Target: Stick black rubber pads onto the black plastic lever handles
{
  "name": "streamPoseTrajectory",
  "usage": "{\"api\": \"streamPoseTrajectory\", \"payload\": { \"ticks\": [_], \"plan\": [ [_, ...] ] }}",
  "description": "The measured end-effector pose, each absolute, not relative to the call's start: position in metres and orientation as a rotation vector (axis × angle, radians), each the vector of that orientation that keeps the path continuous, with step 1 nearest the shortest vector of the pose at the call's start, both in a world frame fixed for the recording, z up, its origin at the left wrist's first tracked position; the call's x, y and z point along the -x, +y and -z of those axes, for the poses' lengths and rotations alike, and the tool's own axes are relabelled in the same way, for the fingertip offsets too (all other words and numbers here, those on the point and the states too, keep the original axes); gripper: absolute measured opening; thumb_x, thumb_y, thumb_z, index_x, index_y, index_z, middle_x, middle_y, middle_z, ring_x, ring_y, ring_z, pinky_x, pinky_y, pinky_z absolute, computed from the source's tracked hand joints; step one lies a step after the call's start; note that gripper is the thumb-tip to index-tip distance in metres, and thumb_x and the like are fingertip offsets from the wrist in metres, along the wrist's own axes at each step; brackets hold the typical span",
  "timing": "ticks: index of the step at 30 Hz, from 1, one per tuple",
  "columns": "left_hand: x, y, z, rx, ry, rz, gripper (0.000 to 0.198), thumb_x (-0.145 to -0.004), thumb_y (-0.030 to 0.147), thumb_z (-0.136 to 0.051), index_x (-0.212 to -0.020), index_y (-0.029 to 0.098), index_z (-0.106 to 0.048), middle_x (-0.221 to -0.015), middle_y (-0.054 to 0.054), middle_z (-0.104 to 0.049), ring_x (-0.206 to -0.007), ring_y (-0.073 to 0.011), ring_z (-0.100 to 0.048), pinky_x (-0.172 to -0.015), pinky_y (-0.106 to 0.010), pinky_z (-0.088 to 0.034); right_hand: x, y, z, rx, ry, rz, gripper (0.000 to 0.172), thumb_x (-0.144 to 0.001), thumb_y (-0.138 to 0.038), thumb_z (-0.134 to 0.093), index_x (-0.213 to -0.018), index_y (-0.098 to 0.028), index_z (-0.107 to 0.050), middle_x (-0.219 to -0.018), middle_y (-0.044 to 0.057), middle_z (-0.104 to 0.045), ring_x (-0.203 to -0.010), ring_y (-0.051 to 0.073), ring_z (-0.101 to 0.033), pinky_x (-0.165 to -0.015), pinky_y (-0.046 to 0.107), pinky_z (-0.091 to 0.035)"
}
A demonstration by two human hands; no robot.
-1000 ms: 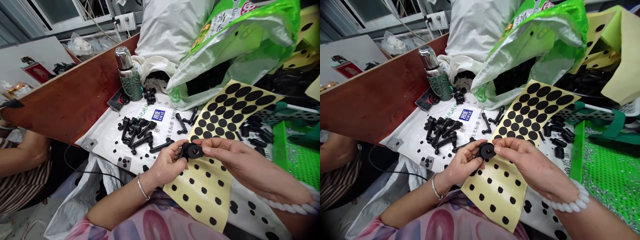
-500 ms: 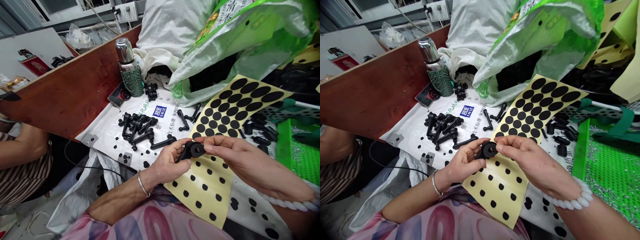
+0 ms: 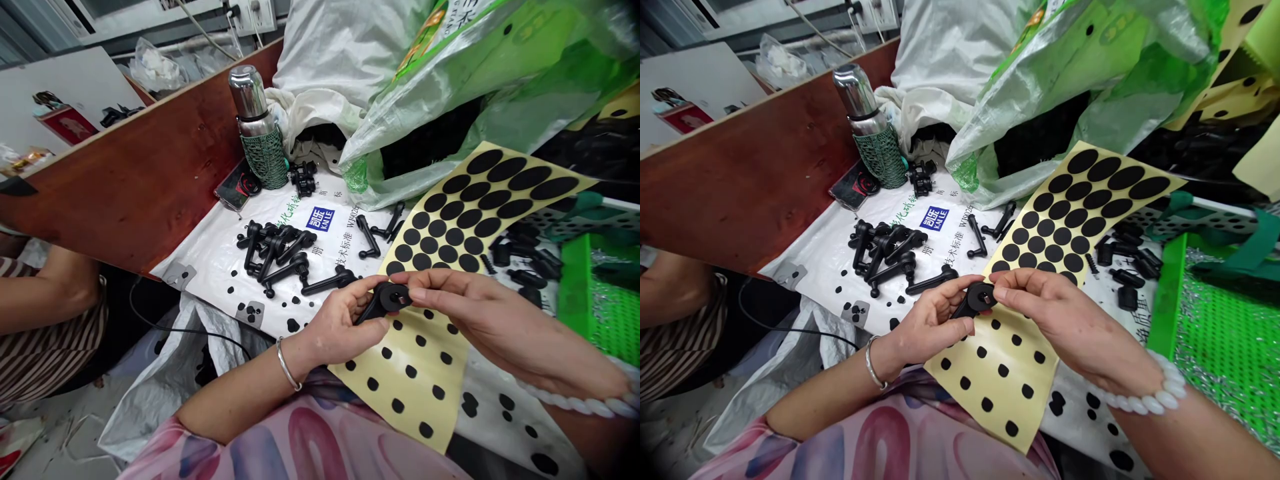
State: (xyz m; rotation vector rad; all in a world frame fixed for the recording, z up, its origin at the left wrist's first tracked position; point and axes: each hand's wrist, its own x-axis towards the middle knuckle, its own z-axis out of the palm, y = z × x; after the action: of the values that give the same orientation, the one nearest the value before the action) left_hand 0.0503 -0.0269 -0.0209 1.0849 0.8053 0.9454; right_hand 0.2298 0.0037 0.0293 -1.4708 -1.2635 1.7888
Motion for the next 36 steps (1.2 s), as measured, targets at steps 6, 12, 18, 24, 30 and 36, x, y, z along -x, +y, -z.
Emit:
{"api": "streamPoseTrajectory", "payload": {
  "ticks": [6,12,18,24,30,36],
  "plan": [
    [-0.05,-0.028,0.021,-1.07,0.807,-0.965,0.056,-0.076,0.026,-0.064,-0.128,0.011,-0.048,-0.101,-0.011,-0.062,-0.079,-0.0139,-0.057,-0.069,-0.024,-0.047,-0.229,0.003,-0.036,1.511,-1.293,-1.846,0.039,-0.069,-0.043,-0.075,-0.1,-0.021,-0.066,-0.105,0.009,-0.066,-0.1,0.029,-0.061,-0.073,0.03,-0.056],
    [-0.048,-0.028,0.019,-1.068,0.943,-0.921,0.044,-0.087,0.039,-0.051,-0.125,0.016,-0.054,-0.09,-0.006,-0.062,-0.059,-0.0078,-0.053,-0.059,-0.022,-0.045,-0.228,0.004,-0.037,1.494,-1.272,-1.912,0.037,-0.072,-0.044,-0.074,-0.1,-0.021,-0.066,-0.103,0.007,-0.067,-0.096,0.026,-0.063,-0.075,0.03,-0.055],
    [-0.049,-0.029,0.021,-1.062,0.973,-0.944,0.04,-0.092,0.039,-0.042,-0.122,0.017,-0.056,-0.092,-0.007,-0.063,-0.059,-0.0081,-0.055,-0.06,-0.021,-0.046,-0.23,0.006,-0.032,1.457,-1.34,-1.885,0.029,-0.076,-0.043,-0.071,-0.094,-0.02,-0.067,-0.103,0.006,-0.067,-0.1,0.025,-0.061,-0.079,0.029,-0.053],
    [-0.05,-0.028,0.023,-1.066,0.94,-0.952,0.041,-0.092,0.042,-0.044,-0.122,0.016,-0.057,-0.09,-0.007,-0.063,-0.057,-0.0072,-0.054,-0.058,-0.02,-0.045,-0.231,0.006,-0.029,1.437,-1.349,-1.867,0.027,-0.076,-0.044,-0.07,-0.09,-0.021,-0.065,-0.102,0.005,-0.066,-0.098,0.023,-0.06,-0.078,0.029,-0.051],
    [-0.052,-0.026,0.024,-1.086,0.896,-0.946,0.044,-0.086,0.041,-0.054,-0.122,0.016,-0.056,-0.089,-0.006,-0.062,-0.057,-0.0058,-0.05,-0.055,-0.019,-0.043,-0.233,0.005,-0.029,1.455,-1.369,-1.86,0.03,-0.076,-0.046,-0.07,-0.089,-0.019,-0.064,-0.097,0.006,-0.066,-0.09,0.022,-0.06,-0.077,0.031,-0.05],
    [-0.054,-0.026,0.028,-1.088,0.931,-0.968,0.04,-0.087,0.037,-0.052,-0.121,0.017,-0.057,-0.088,-0.006,-0.062,-0.057,-0.0062,-0.05,-0.055,-0.019,-0.043,-0.232,0.007,-0.026,1.453,-1.429,-1.842,0.029,-0.077,-0.047,-0.068,-0.087,-0.019,-0.064,-0.096,0.006,-0.065,-0.093,0.023,-0.058,-0.077,0.031,-0.048]
  ]
}}
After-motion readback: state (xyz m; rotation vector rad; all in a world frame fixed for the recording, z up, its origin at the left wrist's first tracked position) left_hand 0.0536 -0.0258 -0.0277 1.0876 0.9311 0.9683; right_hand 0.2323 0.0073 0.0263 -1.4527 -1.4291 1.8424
